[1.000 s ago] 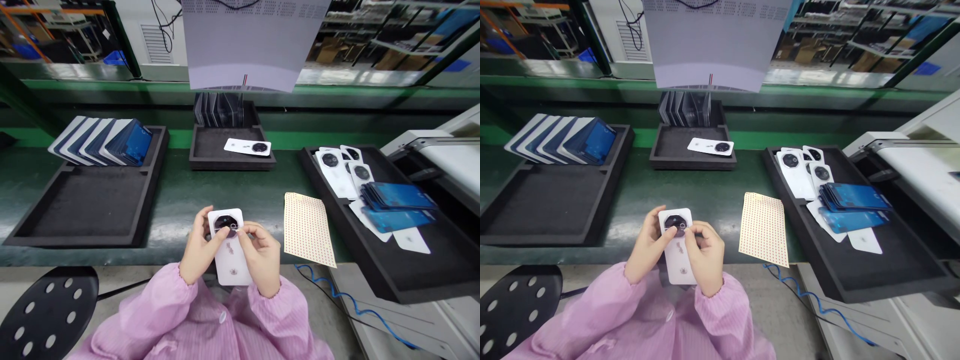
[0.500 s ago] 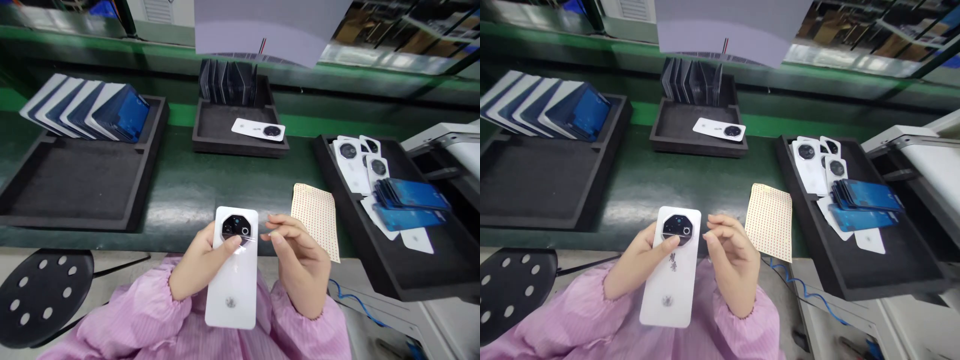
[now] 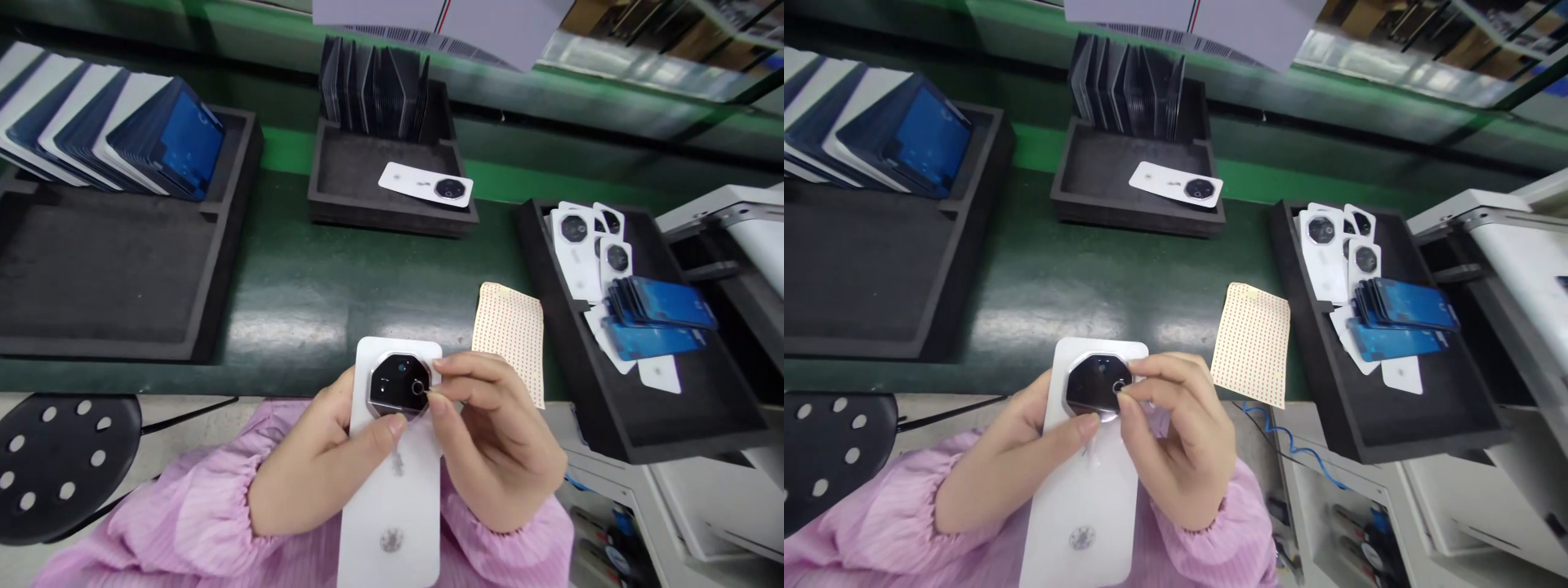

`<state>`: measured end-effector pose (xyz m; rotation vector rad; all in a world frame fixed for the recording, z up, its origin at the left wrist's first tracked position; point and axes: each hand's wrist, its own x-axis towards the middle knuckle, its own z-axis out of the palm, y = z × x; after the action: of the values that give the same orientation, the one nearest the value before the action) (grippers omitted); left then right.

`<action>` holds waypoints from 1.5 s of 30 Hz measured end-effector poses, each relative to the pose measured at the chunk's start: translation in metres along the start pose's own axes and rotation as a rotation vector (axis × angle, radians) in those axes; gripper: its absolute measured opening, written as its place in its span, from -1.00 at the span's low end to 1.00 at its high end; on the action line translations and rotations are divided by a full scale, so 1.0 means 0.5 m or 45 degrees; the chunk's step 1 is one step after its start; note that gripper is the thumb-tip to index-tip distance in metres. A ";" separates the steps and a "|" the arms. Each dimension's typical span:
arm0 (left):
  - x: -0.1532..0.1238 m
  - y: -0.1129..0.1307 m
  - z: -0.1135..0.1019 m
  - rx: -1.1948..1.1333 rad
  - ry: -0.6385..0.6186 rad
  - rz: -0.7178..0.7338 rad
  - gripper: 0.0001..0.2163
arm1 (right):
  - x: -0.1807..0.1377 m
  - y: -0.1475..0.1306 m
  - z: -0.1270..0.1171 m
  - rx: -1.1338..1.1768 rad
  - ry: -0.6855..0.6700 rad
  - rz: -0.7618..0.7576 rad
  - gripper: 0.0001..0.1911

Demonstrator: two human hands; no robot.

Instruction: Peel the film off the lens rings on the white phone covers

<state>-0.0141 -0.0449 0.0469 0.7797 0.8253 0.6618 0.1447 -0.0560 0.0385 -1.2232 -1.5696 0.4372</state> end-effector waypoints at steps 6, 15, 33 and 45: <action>-0.008 0.001 0.005 0.209 0.041 0.064 -0.86 | 0.010 -0.013 0.000 -0.235 -0.045 -0.307 -0.79; -0.010 0.006 0.016 0.422 0.084 0.084 -0.90 | 0.007 -0.030 -0.013 -0.406 0.015 -0.432 -0.87; -0.016 0.004 0.022 0.649 0.021 0.204 -0.98 | -0.007 -0.017 -0.030 -0.290 -0.225 -0.459 -0.79; -0.018 0.005 0.021 0.810 -0.024 0.294 -0.93 | -0.010 -0.019 -0.030 -0.225 -0.212 -0.426 -0.78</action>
<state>-0.0102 -0.0539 0.0569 1.4713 0.9481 0.5950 0.1527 -0.0688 0.0489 -1.0464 -1.9491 0.1896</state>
